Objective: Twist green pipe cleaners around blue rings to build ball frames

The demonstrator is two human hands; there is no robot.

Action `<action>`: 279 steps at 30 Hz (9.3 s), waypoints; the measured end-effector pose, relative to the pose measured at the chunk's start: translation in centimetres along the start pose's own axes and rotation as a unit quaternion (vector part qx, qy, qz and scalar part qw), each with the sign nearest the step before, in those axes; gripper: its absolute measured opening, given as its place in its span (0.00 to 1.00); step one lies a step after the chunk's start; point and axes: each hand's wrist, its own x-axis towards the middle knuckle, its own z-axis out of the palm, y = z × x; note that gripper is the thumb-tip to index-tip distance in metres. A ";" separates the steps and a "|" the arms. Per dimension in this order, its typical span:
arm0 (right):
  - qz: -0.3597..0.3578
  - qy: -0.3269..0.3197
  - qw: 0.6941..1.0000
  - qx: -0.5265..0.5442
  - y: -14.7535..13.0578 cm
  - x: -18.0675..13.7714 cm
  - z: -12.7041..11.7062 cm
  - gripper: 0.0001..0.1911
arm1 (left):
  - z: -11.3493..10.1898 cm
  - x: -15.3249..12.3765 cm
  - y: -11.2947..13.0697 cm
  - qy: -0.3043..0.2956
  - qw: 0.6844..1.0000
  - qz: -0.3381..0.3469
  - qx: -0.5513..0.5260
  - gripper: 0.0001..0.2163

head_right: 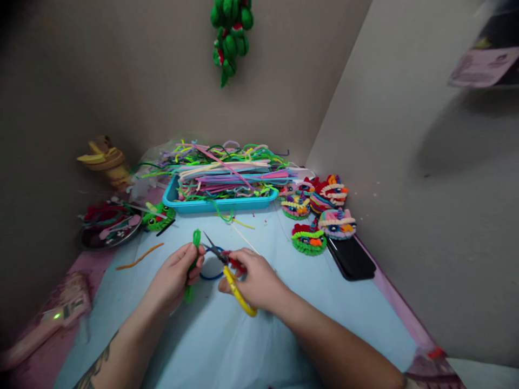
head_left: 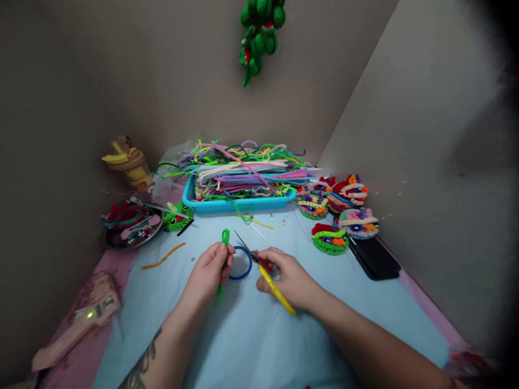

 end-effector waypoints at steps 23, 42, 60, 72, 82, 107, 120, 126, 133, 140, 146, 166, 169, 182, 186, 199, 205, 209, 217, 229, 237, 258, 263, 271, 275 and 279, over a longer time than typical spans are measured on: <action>0.116 -0.230 0.859 0.443 1.4 -0.2 1.6 0.42 | -0.3 -0.1 -0.8 0.111 0.880 0.194 0.418 0.13; 0.101 -0.219 0.792 0.560 1.1 -0.3 2.8 0.44 | -0.3 -0.6 -1.8 0.150 0.719 0.364 0.572 0.06; 0.072 0.038 0.807 0.585 1.6 2.2 -1.5 0.31 | -0.3 -0.2 -0.4 0.077 0.917 0.171 0.351 0.13; 0.091 -0.303 0.746 0.586 1.3 -0.4 3.6 0.47 | -0.7 0.2 -0.5 0.107 0.931 0.177 0.299 0.12; 0.086 -0.301 0.749 0.584 1.2 -0.4 3.3 0.47 | -0.6 -0.2 -0.7 0.130 0.898 0.204 0.367 0.11; 0.087 -0.180 0.787 0.583 1.5 -0.1 3.2 0.43 | -0.3 -0.7 -0.3 0.012 0.884 0.236 0.403 0.11; 0.087 -0.320 0.717 0.614 1.3 0.0 2.1 0.47 | -0.4 0.1 -0.1 -0.024 0.993 0.051 0.101 0.12; 0.081 -0.349 0.705 0.612 1.1 -0.2 2.0 0.48 | -0.7 0.1 -0.3 0.100 0.951 0.166 0.240 0.11; 0.081 -0.351 0.715 0.599 0.8 -0.4 2.1 0.47 | -0.6 -0.3 -0.3 0.141 0.917 0.204 0.311 0.11; 0.093 -0.307 0.733 0.600 0.7 -0.2 2.1 0.47 | -1.0 -0.4 -1.5 0.148 0.812 0.339 0.451 0.08; 0.089 -0.265 0.735 0.617 0.8 0.0 2.4 0.50 | -0.5 -0.6 -1.9 0.110 0.666 0.455 0.581 0.08; 0.110 0.178 0.892 -0.400 5.1 3.9 -5.9 0.19 | -0.7 0.5 -0.2 -0.005 0.996 0.017 -0.092 0.15; 0.080 0.185 0.879 -0.432 5.3 4.3 -5.5 0.20 | -0.8 0.6 -0.3 -0.023 0.985 -0.037 -0.167 0.13; 0.007 -0.044 0.983 0.180 0.9 1.3 3.2 0.14 | -0.3 0.6 -1.4 -0.064 0.972 -0.037 -0.221 0.07; 0.057 -0.036 0.969 0.238 1.1 1.3 3.8 0.14 | 0.0 0.3 -1.4 -0.075 0.982 -0.039 -0.171 0.10; 0.087 0.006 0.969 0.231 1.9 1.4 3.5 0.17 | 0.1 0.3 -0.4 0.002 0.996 0.064 0.059 0.10; 0.094 0.018 0.979 0.179 1.5 1.4 3.4 0.17 | 0.1 0.4 -0.6 0.000 0.993 0.074 0.089 0.08; 0.097 -0.006 0.986 0.138 1.3 1.3 3.3 0.16 | 0.3 0.2 -0.8 0.005 0.991 0.078 0.107 0.08; 0.043 0.056 0.990 0.120 1.4 1.8 2.4 0.18 | -0.2 0.4 -0.4 0.066 0.997 0.040 0.004 0.11; -0.009 0.192 0.979 0.064 1.6 2.4 -1.6 0.12 | -0.3 0.6 -0.7 0.069 0.994 -0.020 -0.081 0.16; 0.003 0.045 0.964 0.261 0.9 0.9 3.7 0.14 | 0.8 0.1 -1.3 0.007 0.999 0.039 -0.016 0.13; 0.054 0.075 0.959 0.269 1.2 1.6 2.6 0.09 | 0.7 0.3 -1.2 0.010 0.998 0.057 0.030 0.16; 0.029 0.069 0.966 0.248 1.0 1.6 2.4 0.07 | 0.5 0.5 -1.6 -0.019 0.999 0.040 0.028 0.20; 0.038 0.005 0.969 0.245 1.1 1.5 2.0 0.07 | 0.5 0.5 -1.6 -0.053 0.998 0.010 0.039 0.26; 0.045 -0.010 0.960 0.278 1.1 1.5 2.1 0.10 | 0.4 0.5 -1.6 -0.037 0.997 0.007 0.068 0.25; 0.058 -0.004 0.967 0.246 1.1 1.6 2.1 0.11 | 0.3 0.5 -1.7 -0.035 0.993 0.011 0.113 0.22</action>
